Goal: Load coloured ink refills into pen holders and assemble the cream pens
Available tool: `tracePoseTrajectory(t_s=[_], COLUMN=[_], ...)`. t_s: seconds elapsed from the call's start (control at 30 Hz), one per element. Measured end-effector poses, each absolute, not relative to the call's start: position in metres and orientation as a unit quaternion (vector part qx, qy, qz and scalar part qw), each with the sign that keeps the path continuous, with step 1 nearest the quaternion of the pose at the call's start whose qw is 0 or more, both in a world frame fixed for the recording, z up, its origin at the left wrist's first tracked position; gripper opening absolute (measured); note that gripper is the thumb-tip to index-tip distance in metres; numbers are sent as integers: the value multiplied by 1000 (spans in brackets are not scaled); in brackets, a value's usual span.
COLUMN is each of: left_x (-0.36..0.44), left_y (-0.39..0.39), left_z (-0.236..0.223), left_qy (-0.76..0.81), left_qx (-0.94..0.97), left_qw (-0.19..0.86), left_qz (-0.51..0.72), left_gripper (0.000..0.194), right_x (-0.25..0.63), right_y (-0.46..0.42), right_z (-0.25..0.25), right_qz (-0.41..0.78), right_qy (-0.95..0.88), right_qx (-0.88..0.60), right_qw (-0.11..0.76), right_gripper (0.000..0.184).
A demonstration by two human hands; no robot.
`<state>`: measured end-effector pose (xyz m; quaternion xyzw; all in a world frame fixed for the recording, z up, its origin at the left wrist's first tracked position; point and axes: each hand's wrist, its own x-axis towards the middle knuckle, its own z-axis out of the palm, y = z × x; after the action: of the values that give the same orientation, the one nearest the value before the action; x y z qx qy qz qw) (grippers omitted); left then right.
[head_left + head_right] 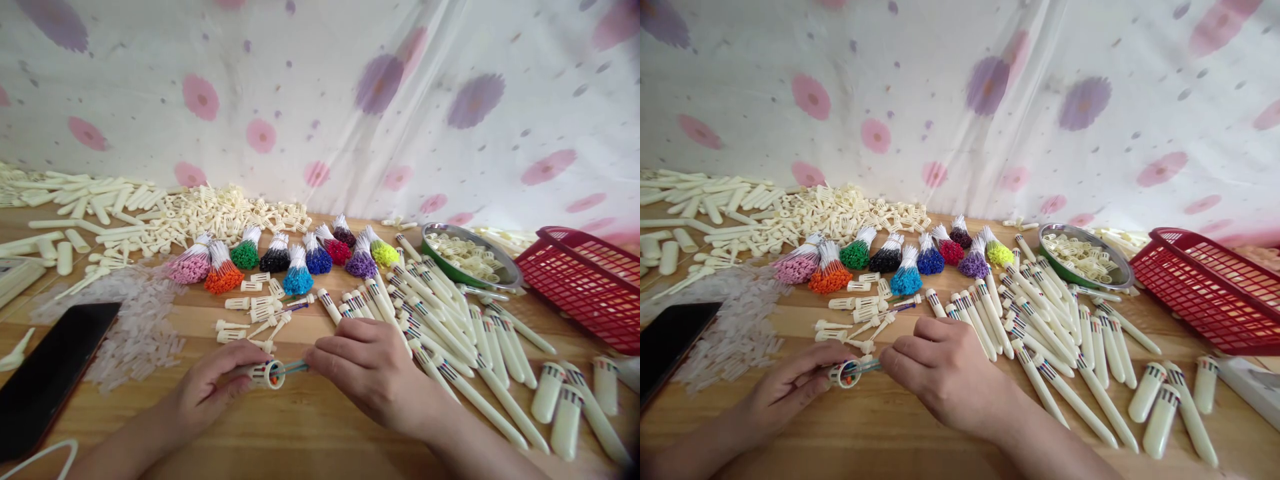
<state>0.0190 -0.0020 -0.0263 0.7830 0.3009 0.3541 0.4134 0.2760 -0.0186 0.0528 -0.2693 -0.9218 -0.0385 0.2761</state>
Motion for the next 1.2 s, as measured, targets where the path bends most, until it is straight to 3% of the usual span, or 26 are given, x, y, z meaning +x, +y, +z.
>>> tracePoseTrajectory(t_s=[0.37,0.57,0.77,0.9,1.0,1.2], left_x=[24,24,23,22,19,17], left_y=[-1,-2,-2,-1,2,5], left_z=[-25,-29,-30,-32,-33,-33], left_qy=[300,344,376,408,410,422], left_qx=[796,780,769,753,767,775], left_qw=[366,364,342,319,298,260], left_qz=[377,374,388,405,393,393], left_gripper=[28,23,21,22,24,25], right_x=[270,273,281,279,270,270], right_y=[-24,-25,-16,-6,-3,5], right_z=[59,61,56,30,8,12], right_qz=[-84,-122,-88,-93,-101,-73], right_qy=[-929,-926,-906,-844,-826,-785], right_qx=[-243,-239,-329,-514,-555,-615], right_qw=[268,266,250,120,6,15], right_gripper=[34,19,19,14,11,20])
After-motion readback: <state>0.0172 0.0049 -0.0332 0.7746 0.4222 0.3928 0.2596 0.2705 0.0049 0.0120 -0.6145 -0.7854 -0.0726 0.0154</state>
